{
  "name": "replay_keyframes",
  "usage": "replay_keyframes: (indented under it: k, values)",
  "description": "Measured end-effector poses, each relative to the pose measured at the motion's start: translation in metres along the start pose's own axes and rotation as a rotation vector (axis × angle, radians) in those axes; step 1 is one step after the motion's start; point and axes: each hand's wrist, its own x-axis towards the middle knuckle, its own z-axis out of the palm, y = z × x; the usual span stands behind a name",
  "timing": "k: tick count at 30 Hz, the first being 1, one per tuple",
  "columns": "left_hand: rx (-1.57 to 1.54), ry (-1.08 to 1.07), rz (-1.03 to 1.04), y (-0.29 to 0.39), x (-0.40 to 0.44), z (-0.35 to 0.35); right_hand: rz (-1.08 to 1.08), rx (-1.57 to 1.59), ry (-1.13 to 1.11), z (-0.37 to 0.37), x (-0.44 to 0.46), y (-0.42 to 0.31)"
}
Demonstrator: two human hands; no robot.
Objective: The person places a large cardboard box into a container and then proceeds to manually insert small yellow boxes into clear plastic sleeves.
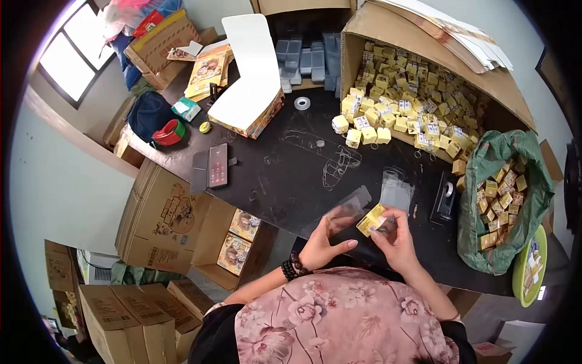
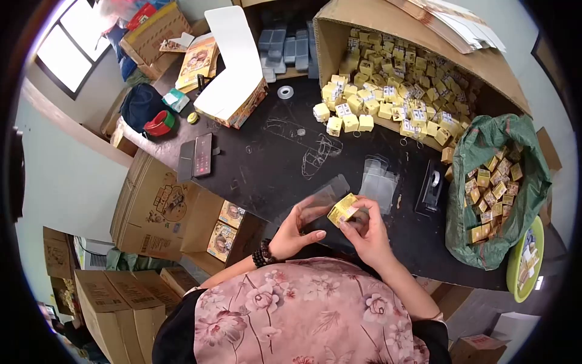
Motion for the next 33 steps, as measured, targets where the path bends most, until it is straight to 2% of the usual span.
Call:
replay_keyframes:
  k: [2,5,6,7,10,11,14,16,18,23,25,27,29,31,33]
  values:
    - [0.028,0.007,0.008,0.000,0.000,-0.004,0.022,-0.015,-0.020,0.007,0.002,0.008]
    - [0.168,0.145,0.076,0.004,0.003,-0.010,0.002,0.039,-0.038,0.016,-0.002,0.008]
    - [0.204,0.203,0.106,0.008,0.004,-0.015,0.056,0.092,-0.036,0.016,-0.004,0.011]
    - [0.407,0.262,0.214,0.008,0.006,-0.025,0.109,0.146,-0.032,0.015,-0.006,0.013]
    - [0.304,0.172,0.228,0.008,0.008,-0.037,0.197,0.251,-0.008,0.012,-0.010,0.021]
    - [0.250,0.098,0.159,0.004,0.006,-0.034,0.200,0.245,0.007,0.011,-0.012,0.020]
    - [0.205,-0.016,0.172,0.004,0.011,-0.011,0.275,0.470,0.026,0.016,-0.008,0.005]
    - [0.162,-0.005,0.149,-0.006,0.016,-0.006,0.352,0.535,-0.086,0.009,-0.005,0.007]
    - [0.059,0.004,0.113,-0.011,0.019,-0.003,0.343,0.542,-0.058,0.009,-0.008,0.007]
    - [-0.047,-0.048,0.169,0.000,0.020,0.005,0.135,0.325,0.113,-0.007,-0.009,0.012]
    - [-0.086,-0.018,0.029,0.007,0.018,0.007,0.005,0.187,0.162,-0.019,-0.004,0.005]
    - [-0.044,0.011,0.050,0.015,0.015,0.013,-0.054,0.118,0.222,-0.030,0.003,-0.010]
    - [0.043,0.035,-0.104,0.020,0.012,0.011,-0.047,0.067,0.213,-0.040,0.008,-0.022]
    - [0.063,0.028,-0.082,0.024,0.013,0.011,-0.004,-0.215,0.127,-0.051,0.011,-0.026]
    - [0.084,0.023,-0.061,0.025,0.015,0.010,0.065,-0.143,0.104,-0.052,0.010,-0.023]
